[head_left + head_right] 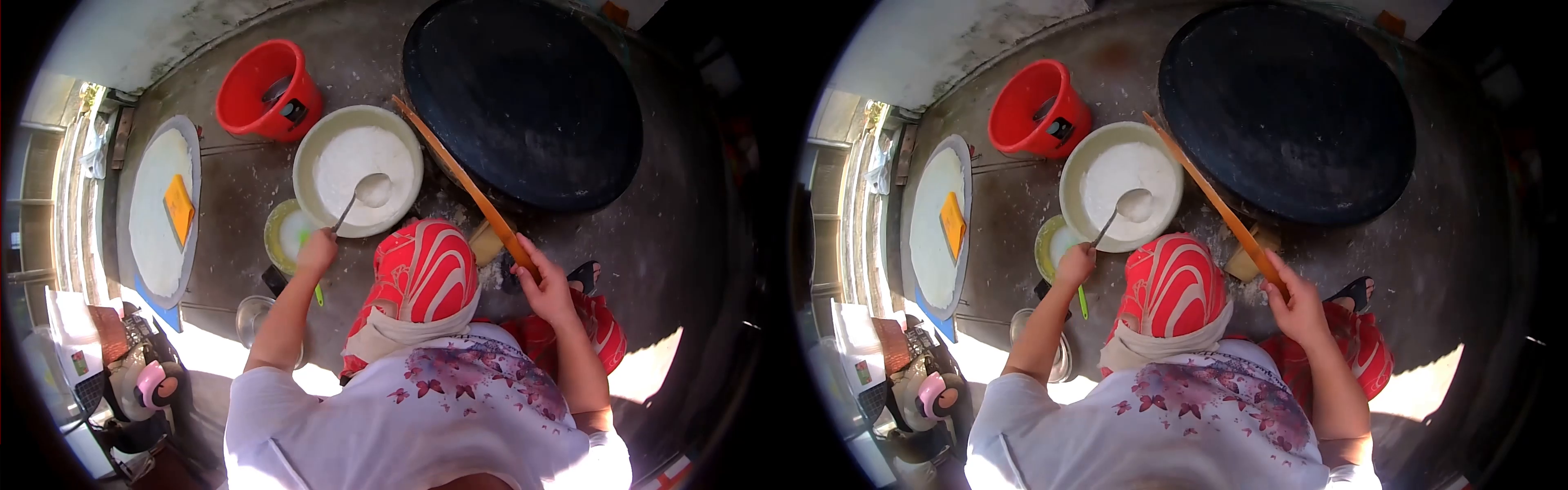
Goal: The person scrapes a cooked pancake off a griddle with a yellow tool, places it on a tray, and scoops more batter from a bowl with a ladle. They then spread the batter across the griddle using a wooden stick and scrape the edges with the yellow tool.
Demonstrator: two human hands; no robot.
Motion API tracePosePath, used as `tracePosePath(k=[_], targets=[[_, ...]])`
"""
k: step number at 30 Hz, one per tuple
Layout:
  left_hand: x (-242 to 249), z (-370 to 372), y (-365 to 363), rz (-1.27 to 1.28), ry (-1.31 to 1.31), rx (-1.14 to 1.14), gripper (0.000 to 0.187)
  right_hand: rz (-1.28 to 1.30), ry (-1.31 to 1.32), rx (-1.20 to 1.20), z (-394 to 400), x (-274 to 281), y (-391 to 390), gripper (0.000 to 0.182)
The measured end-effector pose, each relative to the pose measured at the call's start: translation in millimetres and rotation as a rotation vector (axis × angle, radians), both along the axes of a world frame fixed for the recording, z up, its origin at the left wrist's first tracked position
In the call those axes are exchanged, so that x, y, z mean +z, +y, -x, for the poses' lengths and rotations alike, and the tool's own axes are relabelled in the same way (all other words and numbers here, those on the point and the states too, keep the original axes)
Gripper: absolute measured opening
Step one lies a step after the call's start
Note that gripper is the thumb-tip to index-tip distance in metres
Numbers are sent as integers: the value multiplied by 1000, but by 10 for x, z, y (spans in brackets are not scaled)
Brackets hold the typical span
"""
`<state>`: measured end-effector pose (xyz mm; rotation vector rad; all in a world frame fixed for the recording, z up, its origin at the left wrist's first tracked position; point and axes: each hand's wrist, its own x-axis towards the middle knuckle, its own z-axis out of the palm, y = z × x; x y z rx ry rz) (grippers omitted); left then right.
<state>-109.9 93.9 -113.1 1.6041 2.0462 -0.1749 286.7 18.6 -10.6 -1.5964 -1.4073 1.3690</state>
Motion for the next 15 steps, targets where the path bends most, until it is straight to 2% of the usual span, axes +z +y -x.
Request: tracePosePath(k=[2, 4, 6, 8, 9, 11, 12, 14, 15], targets=[[18, 233, -40, -85, 25, 98, 23, 0, 19, 3, 23, -4, -27, 49], [6, 152, -15, -63, 82, 182, 24, -24, 35, 5, 40, -9, -11, 49], [-329, 27, 16, 66, 50, 156, 26, -25, 1, 18, 34, -1, 1, 49], [-787, -80, 93, 76, -106, 270, 24, -50, -29, 7, 30, -22, 12, 48], [-820, -113, 145, 75, -108, 270, 24, -71, -54, -4, 31, -46, 13, 47], [-855, -127, 223, 485, -828, 876, 22, -105, -27, -14, 47, -108, 13, 47], [-786, -120, 209, 482, -829, 874, 22, -138, 1, -25, 47, -121, 15, 47], [-511, -97, 143, 690, -1319, 1240, 23, -106, -6, -24, 27, -107, 24, 46], [-427, -61, 94, 689, -1321, 1233, 23, -69, -13, -20, 14, -97, 22, 46]])
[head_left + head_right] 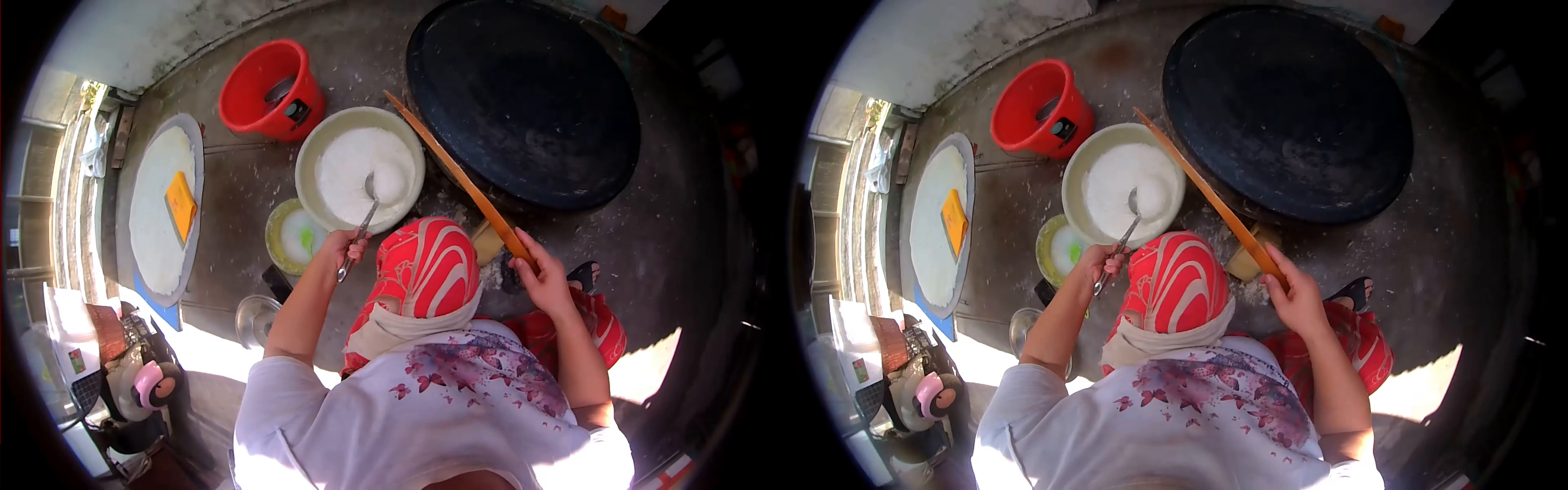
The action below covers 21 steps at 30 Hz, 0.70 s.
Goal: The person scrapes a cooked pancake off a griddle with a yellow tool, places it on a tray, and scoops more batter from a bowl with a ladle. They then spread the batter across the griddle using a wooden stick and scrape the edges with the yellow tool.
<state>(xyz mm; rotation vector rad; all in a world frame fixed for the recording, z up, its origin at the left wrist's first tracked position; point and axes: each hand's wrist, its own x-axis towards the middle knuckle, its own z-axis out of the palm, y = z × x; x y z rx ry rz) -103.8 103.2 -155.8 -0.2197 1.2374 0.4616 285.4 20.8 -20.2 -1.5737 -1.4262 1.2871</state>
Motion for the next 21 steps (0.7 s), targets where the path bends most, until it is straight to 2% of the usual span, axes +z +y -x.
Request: tracePosePath(k=[2, 6, 9, 12, 15, 18, 21], targets=[[151, 99, -125, -7, -206, 172, 27, 29, 37, -12, -19, -7, -8, 45], [608, 254, -320, -86, -220, 209, 27, 80, 118, -35, -40, -43, -30, 39], [1014, 279, -446, -230, -149, 130, 23, 87, 143, -46, -109, -127, -60, 35], [1325, 255, -539, -394, 97, 50, 24, 172, 200, -110, -170, -105, -81, 32], [1562, 246, -593, -482, 167, 66, 25, 224, 297, -188, -209, -47, -95, 32], [1804, 206, -573, -612, 188, 63, 27, 172, 271, -266, -220, -28, -144, 29], [2011, 124, -459, -712, 189, 73, 29, 238, 227, -213, -325, 6, -203, 28]])
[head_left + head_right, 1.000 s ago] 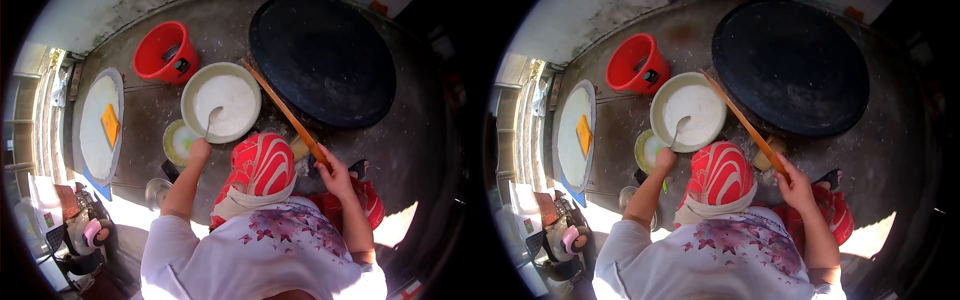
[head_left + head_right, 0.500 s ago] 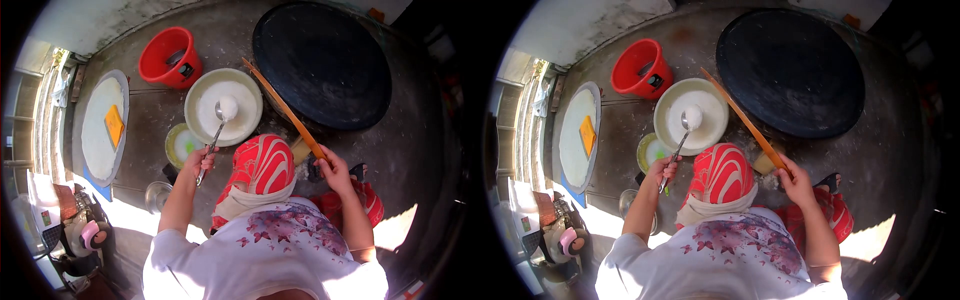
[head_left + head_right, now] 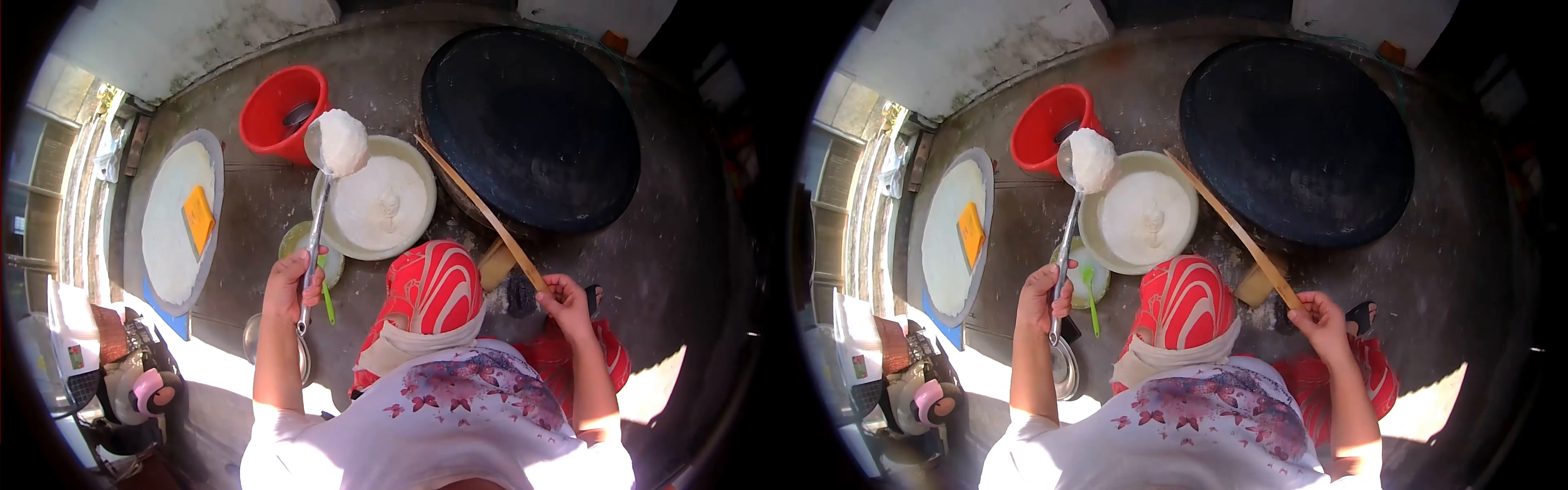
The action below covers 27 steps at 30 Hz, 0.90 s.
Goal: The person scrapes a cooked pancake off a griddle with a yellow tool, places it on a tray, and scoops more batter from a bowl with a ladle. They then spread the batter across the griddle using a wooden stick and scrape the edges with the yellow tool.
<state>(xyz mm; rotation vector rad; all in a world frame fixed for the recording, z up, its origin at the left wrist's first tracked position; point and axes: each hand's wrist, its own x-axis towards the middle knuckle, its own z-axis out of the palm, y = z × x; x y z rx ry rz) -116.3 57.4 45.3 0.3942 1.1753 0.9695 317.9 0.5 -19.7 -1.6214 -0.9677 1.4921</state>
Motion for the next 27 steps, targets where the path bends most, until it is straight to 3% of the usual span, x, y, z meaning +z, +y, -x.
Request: tracePosePath(k=[1, 4, 9, 11, 18, 20, 27], targets=[[76, -57, 61, -48, -2, -9, 30, 91, -29, 54, -29, 91, 6, 26], [278, -298, 304, -124, -56, -17, 31, -16, -11, 60, -63, 119, -19, 26], [311, -802, 906, -179, -80, -72, 33, -161, -88, 11, -51, 129, 135, 40], [267, -1042, 1160, -183, -78, -68, 30, -208, -237, 44, -65, 153, 210, 47], [-135, -1730, 1798, -223, 16, -28, 11, -295, -284, -138, -83, 76, 570, 44], [-376, -1786, 1921, -229, 23, -53, 11, -513, -612, -67, -78, 43, 719, 47], [-762, -1950, 1920, -194, 152, -6, 12, -626, -830, 92, 191, 195, 1417, 46]])
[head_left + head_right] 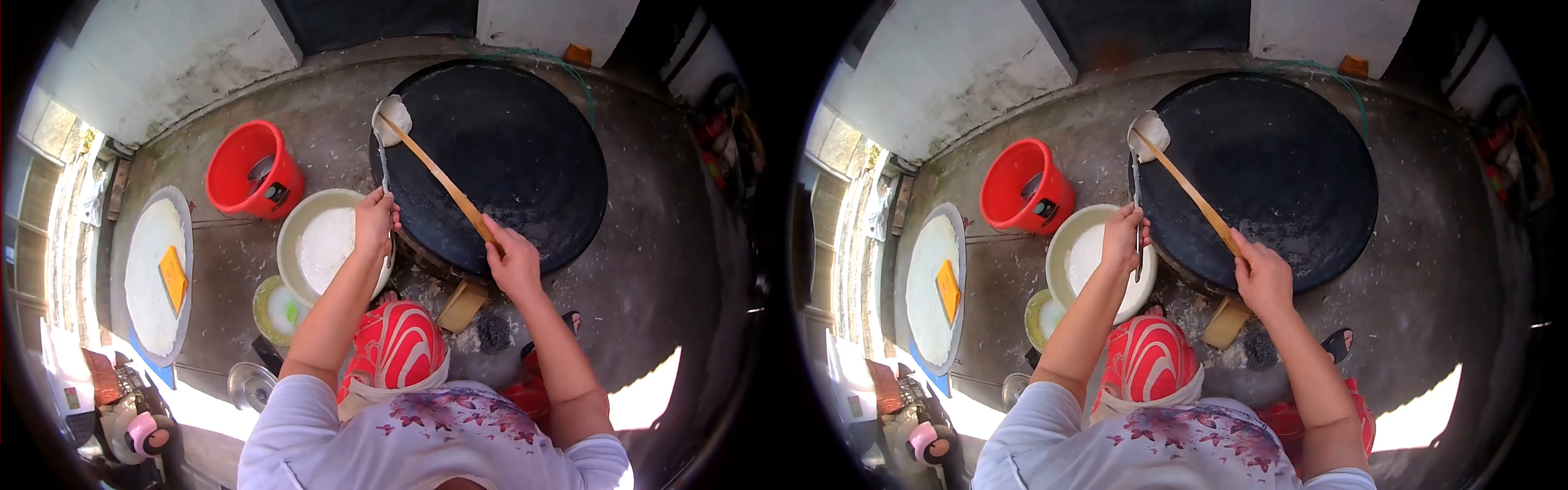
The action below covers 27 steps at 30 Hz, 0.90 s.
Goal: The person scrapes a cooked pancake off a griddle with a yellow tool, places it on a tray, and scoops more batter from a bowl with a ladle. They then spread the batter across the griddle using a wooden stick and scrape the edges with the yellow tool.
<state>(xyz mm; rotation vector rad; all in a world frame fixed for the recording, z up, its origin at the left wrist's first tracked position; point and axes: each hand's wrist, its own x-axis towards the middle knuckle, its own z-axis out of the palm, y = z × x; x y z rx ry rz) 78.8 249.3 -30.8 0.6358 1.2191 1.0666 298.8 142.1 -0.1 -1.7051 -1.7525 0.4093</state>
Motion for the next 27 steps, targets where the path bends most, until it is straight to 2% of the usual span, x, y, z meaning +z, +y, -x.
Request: tracePosePath(k=[3, 5, 8, 11, 15, 17, 18, 19, 20, 21, 23, 24, 25, 27], targets=[[8, -35, -100, -32, 13, 55, 13, 22, -39, 10, -3, -187, 143, 44], [8, -11, -145, -143, 147, 78, 14, 36, -12, -13, -63, -283, 156, 45], [25, -32, -151, -142, 161, 79, 16, -5, 74, -8, -107, -373, 144, 44], [-120, -31, 24, -92, 159, -5, 17, 145, 79, -28, -162, -187, 144, 44], [-74, -46, 447, -18, 213, -20, 15, 69, 19, -19, -354, 17, 28, 43], [160, -34, 528, -22, 158, -43, 18, 14, -140, 3, -416, 29, -63, 44], [253, -18, 562, 38, -20, -14, 21, 14, -143, 2, -424, 2, -90, 44], [367, -5, 579, 98, -196, 14, 24, -72, -261, 81, -430, -57, -100, 45], [490, 16, 579, 112, -301, -25, 25, -159, -377, 161, -435, -120, -88, 46], [551, 59, 599, 112, -300, -27, 25, -158, -377, 159, -427, -180, -45, 46], [642, 140, 629, 170, -851, -141, 29, -287, -565, 259, -396, -306, 106, 49], [720, 149, 616, 204, -1024, -156, 33, -309, -605, 278, -382, -358, 203, 48], [780, 156, 607, 201, -1023, -157, 33, -311, -605, 278, -376, -374, 324, 48], [894, 163, 585, 225, -1391, -258, 35, -308, -753, 200, -360, -351, 576, 48]])
